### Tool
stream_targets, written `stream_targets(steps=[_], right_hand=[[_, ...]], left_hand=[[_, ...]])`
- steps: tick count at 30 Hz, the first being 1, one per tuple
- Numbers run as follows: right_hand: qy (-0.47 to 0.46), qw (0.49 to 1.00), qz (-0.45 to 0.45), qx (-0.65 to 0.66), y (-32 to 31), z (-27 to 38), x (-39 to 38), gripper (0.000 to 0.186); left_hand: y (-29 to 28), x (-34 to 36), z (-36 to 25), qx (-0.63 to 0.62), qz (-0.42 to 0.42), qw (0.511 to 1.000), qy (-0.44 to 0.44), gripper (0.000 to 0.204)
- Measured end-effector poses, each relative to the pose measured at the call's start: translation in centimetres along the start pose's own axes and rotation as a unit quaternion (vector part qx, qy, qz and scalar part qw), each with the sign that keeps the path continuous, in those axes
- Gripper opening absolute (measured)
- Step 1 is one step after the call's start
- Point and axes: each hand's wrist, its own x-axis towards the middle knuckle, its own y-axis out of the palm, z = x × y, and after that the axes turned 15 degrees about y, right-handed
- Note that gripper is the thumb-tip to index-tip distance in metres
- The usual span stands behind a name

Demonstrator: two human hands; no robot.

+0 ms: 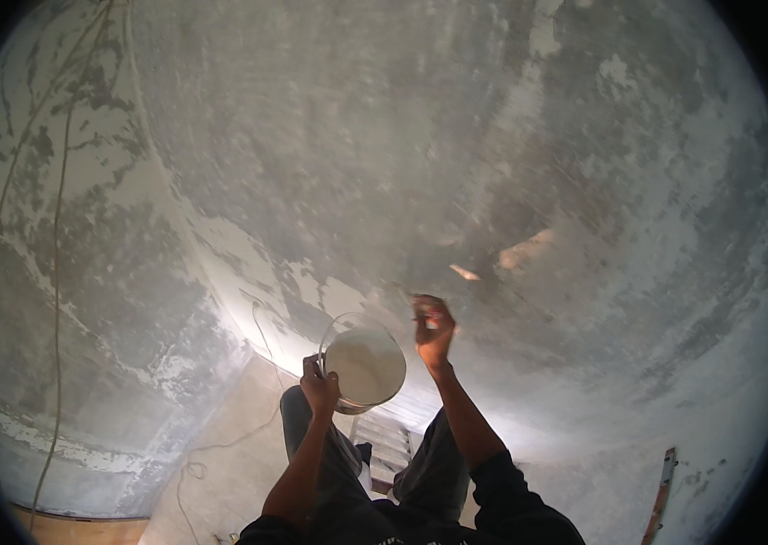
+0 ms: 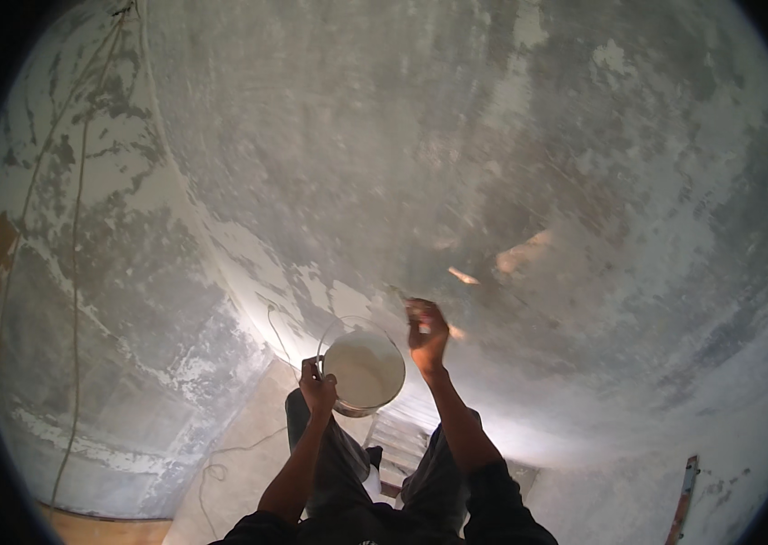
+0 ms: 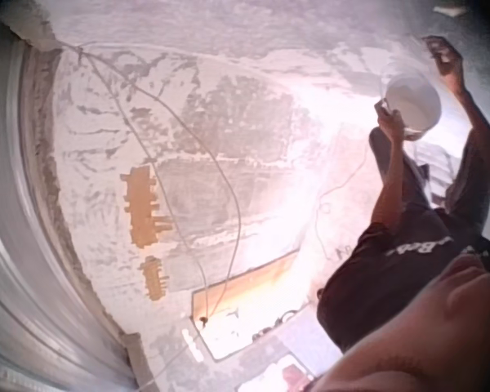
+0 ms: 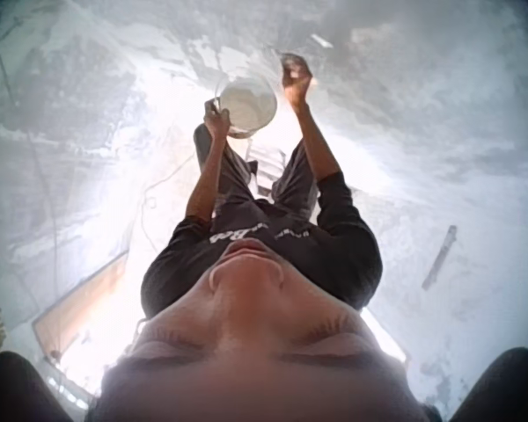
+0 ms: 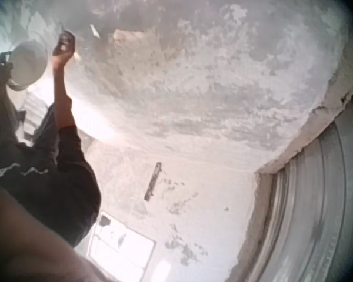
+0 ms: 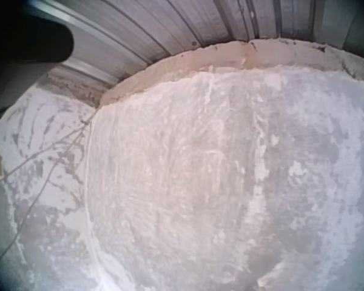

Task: The person paints a ceiling by dipping a brush into a bucket of paint and applying it to the surface.

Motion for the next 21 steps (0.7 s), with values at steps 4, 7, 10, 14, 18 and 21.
stream_targets(steps=[4, 7, 10, 14, 18, 21], right_hand=[[0.174, 0.977, -0.052, 0.111, -6.8, 5.2, -3.2, 0.016], [0.275, 0.956, 0.004, 0.099, -10.2, 6.8, -6.8, 0.016], [0.249, 0.957, 0.141, 0.056, -10.6, 7.1, -10.1, 0.012], [0.122, 0.959, 0.230, -0.117, -8.0, 7.0, -11.9, 0.012], [0.077, 0.974, 0.126, -0.173, -5.9, 4.1, -12.5, 0.016], [0.170, 0.960, 0.102, -0.197, -4.2, 2.6, -13.5, 0.014]], left_hand=[[-1.7, 0.9, -2.1, -0.033, 0.051, 0.996, 0.066, 0.036], [-1.6, 0.8, -4.8, -0.144, 0.095, 0.983, 0.061, 0.036], [-1.6, 0.3, -5.5, -0.121, 0.175, 0.970, 0.116, 0.036], [-1.6, 0.9, -9.5, -0.089, 0.254, 0.947, 0.176, 0.039], [-1.6, 1.2, -12.1, -0.077, 0.291, 0.921, 0.248, 0.039], [-2.0, 1.2, -13.0, -0.072, 0.293, 0.908, 0.290, 0.038]])
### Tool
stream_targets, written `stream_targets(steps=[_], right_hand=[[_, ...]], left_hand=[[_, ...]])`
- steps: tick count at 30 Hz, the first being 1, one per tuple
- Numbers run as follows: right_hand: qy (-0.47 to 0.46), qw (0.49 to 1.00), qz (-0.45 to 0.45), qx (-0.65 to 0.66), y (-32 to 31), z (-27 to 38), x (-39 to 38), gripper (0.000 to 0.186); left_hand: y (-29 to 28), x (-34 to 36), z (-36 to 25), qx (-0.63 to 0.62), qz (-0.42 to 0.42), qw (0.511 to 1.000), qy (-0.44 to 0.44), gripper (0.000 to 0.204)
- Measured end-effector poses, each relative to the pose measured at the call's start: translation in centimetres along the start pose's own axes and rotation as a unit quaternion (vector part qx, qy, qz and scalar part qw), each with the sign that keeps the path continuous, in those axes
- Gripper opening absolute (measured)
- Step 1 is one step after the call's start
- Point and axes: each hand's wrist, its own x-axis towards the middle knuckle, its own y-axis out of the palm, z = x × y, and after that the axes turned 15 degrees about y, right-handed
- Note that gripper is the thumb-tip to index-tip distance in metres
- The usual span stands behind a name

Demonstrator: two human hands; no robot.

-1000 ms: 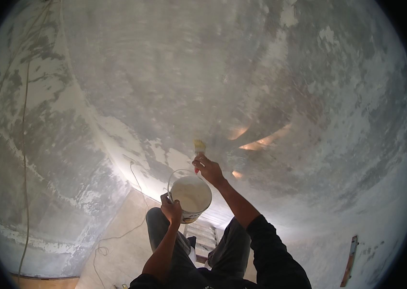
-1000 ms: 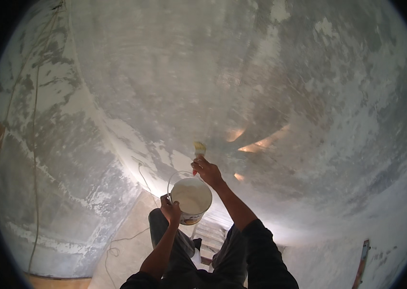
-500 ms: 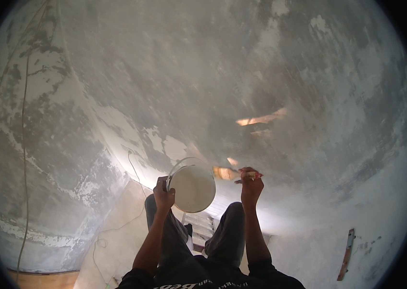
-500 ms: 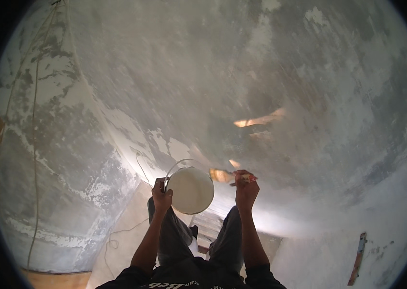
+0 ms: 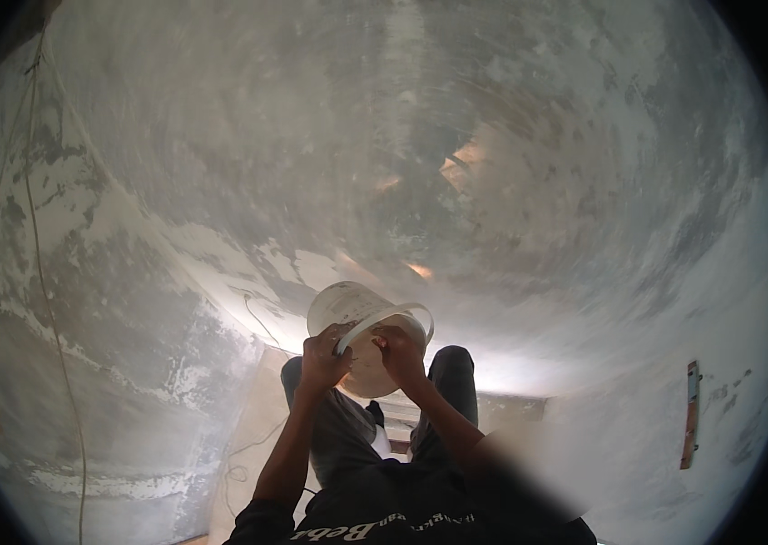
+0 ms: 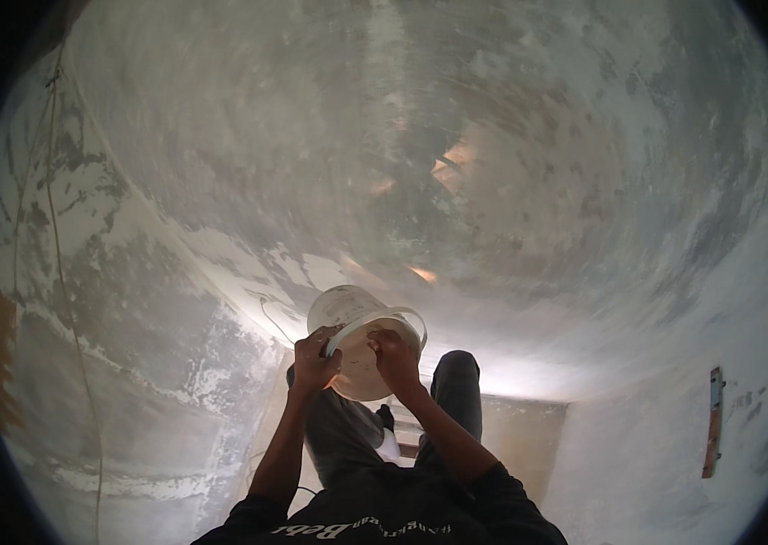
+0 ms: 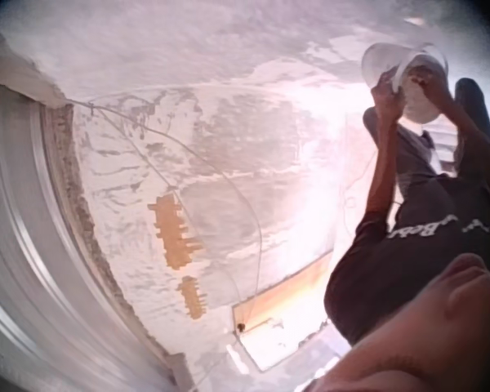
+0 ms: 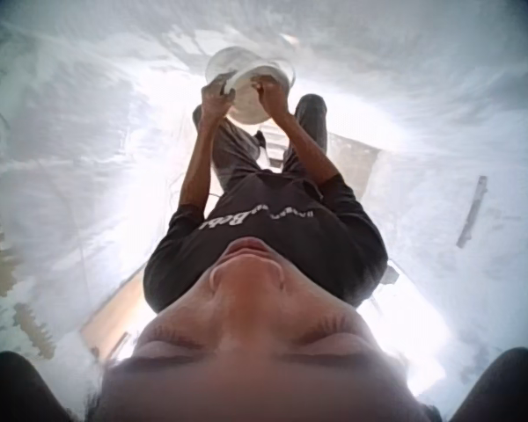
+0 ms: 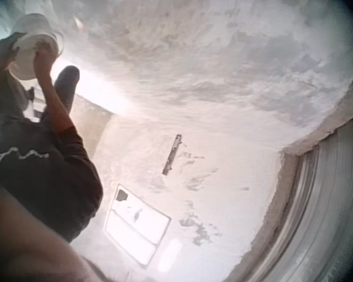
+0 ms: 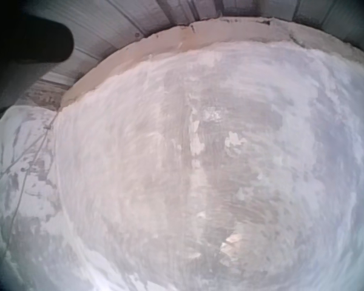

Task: The person paints a ceiling by dipping a brush into a bucket of paint and applying it to the surface.

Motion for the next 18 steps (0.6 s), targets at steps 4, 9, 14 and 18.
stream_targets(steps=[4, 9, 14, 18], right_hand=[[0.092, 0.994, 0.039, -0.038, 1.9, 1.4, -1.7, 0.019], [0.079, 0.995, 0.061, 0.011, 3.6, 1.0, -2.6, 0.020], [0.190, 0.947, 0.074, 0.247, 3.4, 1.5, -2.5, 0.020], [0.138, 0.961, -0.002, 0.242, 3.4, 1.8, -2.3, 0.016]], left_hand=[[-0.9, -0.4, 0.0, 0.031, 0.060, 0.998, -0.017, 0.034], [-0.5, -1.2, 0.8, 0.013, 0.021, 0.999, 0.023, 0.039], [0.0, -2.0, 0.8, 0.034, 0.008, 0.999, 0.022, 0.039], [-0.3, -1.8, -0.5, 0.058, 0.030, 0.997, -0.031, 0.034]])
